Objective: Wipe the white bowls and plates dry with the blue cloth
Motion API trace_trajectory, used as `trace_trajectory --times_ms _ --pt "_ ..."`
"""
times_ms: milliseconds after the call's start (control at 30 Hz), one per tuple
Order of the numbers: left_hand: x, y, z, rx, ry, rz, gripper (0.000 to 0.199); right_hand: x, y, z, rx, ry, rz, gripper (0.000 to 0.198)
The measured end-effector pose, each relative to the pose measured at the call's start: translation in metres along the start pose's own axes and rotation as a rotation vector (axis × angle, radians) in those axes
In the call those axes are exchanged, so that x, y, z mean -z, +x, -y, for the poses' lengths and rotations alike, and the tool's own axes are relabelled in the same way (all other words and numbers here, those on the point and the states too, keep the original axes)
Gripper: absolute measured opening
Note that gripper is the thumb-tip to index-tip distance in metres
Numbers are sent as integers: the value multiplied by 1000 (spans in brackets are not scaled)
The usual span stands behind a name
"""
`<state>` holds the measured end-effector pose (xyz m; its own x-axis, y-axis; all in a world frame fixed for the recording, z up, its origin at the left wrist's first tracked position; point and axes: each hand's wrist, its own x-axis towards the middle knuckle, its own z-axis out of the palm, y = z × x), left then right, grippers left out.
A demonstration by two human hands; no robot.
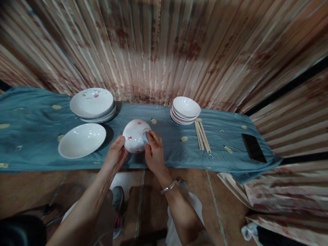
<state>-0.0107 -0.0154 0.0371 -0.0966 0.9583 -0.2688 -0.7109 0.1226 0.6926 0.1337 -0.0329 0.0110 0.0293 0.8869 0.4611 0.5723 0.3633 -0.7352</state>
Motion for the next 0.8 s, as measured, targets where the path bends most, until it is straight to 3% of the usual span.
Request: trace_trajectory --times_ms 333,567,800 --pt "7 6 4 -37 -3 -20 23 8 -1 1 35 126 76 44" --pt "8 10 3 -43 -16 -24 22 17 -5 1 124 -54 139 46" --pt "10 12 1 -3 -4 -66 22 9 -11 -8 145 -359 115 50"
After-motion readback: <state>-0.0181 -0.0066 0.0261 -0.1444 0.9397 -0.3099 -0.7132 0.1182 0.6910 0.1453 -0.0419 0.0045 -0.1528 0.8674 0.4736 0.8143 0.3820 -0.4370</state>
